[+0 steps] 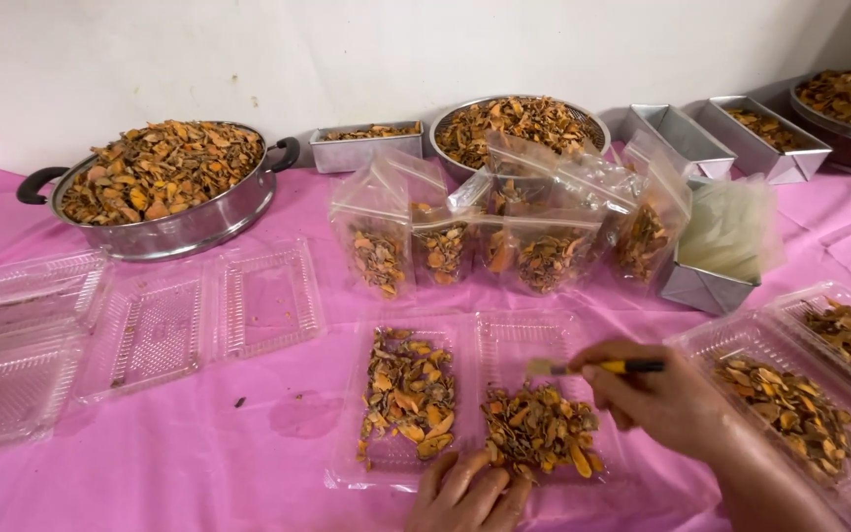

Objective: The person uses a small brush to arrange dried orange flower petals inside clear plastic containers on a pink tablecloth. They carefully sweep and position the petals to create a neat presentation within the containers.

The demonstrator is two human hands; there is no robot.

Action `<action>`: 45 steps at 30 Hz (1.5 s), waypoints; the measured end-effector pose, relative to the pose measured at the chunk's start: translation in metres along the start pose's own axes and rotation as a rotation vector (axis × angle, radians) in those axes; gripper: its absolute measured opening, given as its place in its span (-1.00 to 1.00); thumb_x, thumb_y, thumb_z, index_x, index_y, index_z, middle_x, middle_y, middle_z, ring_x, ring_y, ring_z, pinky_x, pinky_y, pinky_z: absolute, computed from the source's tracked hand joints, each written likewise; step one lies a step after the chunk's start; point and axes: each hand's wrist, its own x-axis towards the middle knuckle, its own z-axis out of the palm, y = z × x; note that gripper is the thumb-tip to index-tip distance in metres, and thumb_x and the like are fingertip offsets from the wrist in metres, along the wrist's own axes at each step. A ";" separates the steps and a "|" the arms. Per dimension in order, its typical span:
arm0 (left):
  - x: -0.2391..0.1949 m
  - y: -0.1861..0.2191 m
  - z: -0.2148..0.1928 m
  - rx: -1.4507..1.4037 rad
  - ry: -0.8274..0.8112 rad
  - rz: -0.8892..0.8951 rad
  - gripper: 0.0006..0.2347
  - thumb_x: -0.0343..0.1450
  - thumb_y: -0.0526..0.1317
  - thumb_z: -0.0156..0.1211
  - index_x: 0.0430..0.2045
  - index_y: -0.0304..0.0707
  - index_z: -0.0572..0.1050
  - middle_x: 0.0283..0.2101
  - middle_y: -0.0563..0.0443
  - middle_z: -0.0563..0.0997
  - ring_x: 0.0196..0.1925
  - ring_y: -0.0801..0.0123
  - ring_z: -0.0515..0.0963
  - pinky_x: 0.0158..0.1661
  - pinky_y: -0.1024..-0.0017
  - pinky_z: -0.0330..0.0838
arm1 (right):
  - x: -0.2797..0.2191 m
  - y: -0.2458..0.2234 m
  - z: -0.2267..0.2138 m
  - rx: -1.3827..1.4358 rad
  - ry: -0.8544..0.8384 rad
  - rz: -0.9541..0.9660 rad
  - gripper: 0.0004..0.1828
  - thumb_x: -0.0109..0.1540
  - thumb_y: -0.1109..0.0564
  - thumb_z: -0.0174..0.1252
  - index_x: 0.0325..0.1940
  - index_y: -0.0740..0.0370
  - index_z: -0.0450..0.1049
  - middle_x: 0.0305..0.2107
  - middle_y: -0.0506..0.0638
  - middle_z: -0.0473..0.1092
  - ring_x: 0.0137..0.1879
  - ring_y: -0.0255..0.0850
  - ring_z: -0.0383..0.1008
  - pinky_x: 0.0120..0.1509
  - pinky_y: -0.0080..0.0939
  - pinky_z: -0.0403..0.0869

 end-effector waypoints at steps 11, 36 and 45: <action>0.024 0.002 -0.009 0.039 0.066 0.001 -0.96 0.47 -0.24 0.23 -0.28 -0.03 0.60 -0.30 0.20 0.58 -0.08 0.38 0.60 -0.11 0.28 0.48 | -0.002 -0.032 0.017 0.160 -0.062 -0.081 -0.73 0.27 0.08 0.20 -0.02 0.05 0.73 -0.64 -0.06 0.57 -0.61 -0.33 0.46 -0.54 -0.37 0.47; 0.027 0.002 -0.013 0.029 0.034 -0.013 -0.92 0.51 -0.23 0.15 -0.29 -0.07 0.60 -0.28 0.16 0.59 -0.04 0.36 0.59 -0.08 0.27 0.46 | -0.076 0.041 0.012 0.510 0.195 -0.193 -0.63 0.19 0.17 0.24 0.03 0.27 0.76 -0.68 0.11 0.60 -0.59 -0.18 0.57 -0.52 -0.22 0.54; 0.018 -0.003 -0.004 0.026 0.010 0.020 -0.90 0.47 -0.25 0.18 -0.22 0.00 0.60 -0.25 0.18 0.58 -0.04 0.35 0.58 -0.10 0.25 0.48 | -0.080 0.082 0.020 0.431 0.616 -0.303 -0.74 0.29 0.27 0.09 0.02 0.40 0.57 -0.38 0.20 0.62 -0.29 -0.12 0.70 -0.15 -0.24 0.73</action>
